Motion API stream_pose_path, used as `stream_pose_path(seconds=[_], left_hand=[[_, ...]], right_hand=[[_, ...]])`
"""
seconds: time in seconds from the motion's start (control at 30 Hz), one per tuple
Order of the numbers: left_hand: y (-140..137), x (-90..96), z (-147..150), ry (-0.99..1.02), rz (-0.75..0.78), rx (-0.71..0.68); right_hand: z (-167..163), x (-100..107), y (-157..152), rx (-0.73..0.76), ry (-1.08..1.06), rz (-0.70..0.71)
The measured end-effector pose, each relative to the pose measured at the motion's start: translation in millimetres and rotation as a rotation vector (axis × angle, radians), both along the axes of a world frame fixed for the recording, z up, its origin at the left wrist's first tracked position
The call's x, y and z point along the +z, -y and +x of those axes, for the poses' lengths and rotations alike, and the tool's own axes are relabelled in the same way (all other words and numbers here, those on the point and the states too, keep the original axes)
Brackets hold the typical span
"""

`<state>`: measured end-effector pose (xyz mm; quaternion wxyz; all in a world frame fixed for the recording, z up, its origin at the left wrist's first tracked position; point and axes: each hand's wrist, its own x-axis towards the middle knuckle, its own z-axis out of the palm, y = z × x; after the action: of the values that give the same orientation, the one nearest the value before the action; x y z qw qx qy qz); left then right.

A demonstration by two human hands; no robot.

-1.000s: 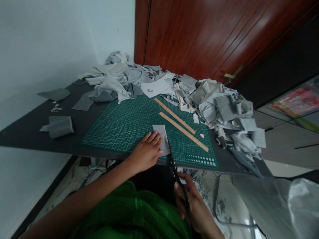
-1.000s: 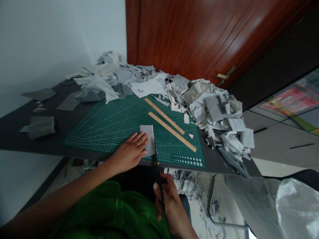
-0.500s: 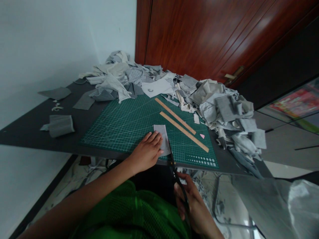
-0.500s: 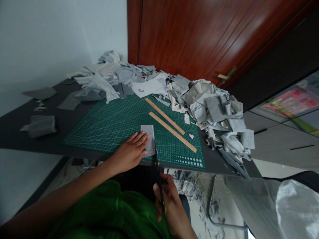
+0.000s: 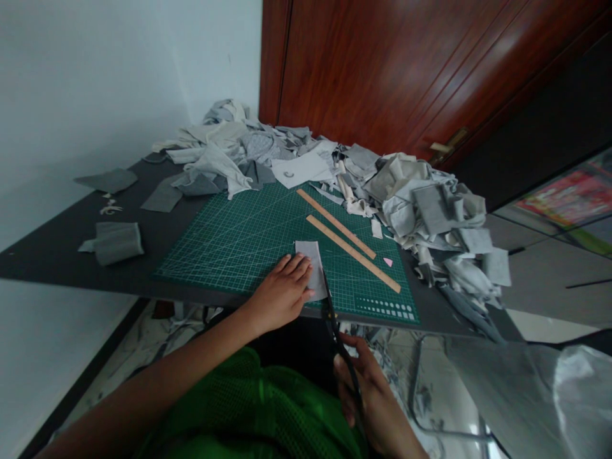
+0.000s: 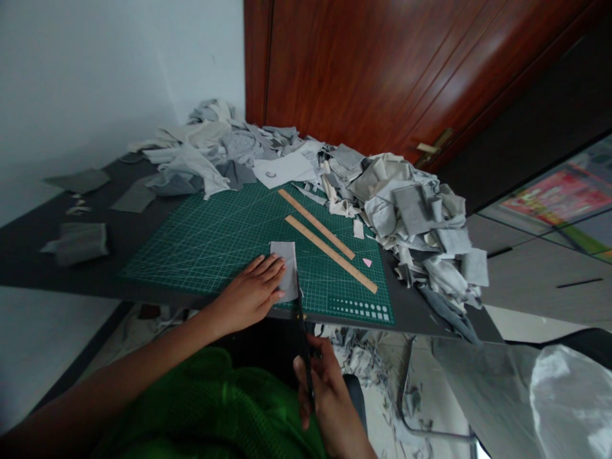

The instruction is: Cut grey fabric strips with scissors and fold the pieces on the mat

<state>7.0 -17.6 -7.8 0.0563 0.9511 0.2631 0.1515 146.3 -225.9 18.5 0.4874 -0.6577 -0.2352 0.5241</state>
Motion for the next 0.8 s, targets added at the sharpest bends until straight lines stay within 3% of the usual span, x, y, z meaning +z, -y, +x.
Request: stream_pose_path(seconds=[0.8], left_hand=[[0.1, -0.1, -0.7, 0.017, 0.002, 0.005]], right_hand=[[0.9, 5.3, -0.6, 0.039, -0.008, 0.006]])
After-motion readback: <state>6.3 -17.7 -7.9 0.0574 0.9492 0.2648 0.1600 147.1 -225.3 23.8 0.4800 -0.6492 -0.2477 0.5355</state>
